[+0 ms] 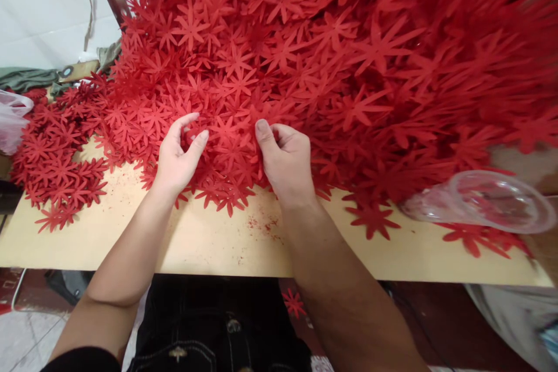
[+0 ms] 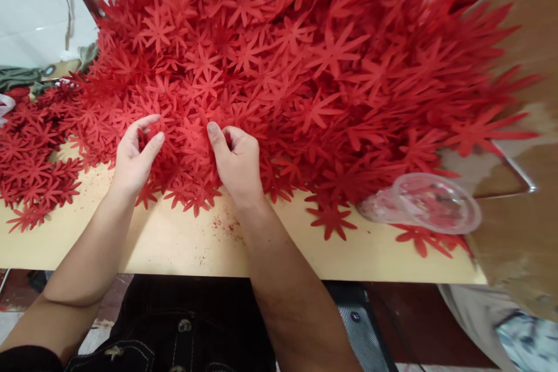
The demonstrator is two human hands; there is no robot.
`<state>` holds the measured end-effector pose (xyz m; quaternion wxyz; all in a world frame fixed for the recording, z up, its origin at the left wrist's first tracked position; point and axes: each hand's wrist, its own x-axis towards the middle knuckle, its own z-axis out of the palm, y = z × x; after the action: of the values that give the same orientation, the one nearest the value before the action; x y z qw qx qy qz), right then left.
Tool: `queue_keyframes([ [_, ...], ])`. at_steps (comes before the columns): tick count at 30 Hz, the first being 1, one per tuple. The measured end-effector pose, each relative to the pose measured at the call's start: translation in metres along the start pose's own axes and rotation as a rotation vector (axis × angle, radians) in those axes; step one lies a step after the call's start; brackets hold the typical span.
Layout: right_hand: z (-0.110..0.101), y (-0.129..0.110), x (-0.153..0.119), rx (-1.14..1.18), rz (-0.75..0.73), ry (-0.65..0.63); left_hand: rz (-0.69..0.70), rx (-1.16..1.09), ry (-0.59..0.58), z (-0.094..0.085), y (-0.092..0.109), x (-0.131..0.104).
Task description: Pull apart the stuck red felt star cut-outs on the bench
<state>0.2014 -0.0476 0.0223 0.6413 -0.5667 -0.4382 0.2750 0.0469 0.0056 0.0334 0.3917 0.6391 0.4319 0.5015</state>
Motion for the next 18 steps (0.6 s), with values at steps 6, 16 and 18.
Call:
queue_keyframes([
  [6,0.004,0.002,0.0,0.033,-0.008,-0.003,0.019,0.008,-0.05,0.0,0.012,-0.004],
  [16,0.016,0.003,-0.011,0.215,0.122,-0.352,-0.122,-0.172,-0.028,0.012,0.007,-0.009],
  [18,0.013,0.002,-0.011,0.254,0.174,-0.445,-0.146,-0.224,0.015,0.009,0.002,-0.005],
])
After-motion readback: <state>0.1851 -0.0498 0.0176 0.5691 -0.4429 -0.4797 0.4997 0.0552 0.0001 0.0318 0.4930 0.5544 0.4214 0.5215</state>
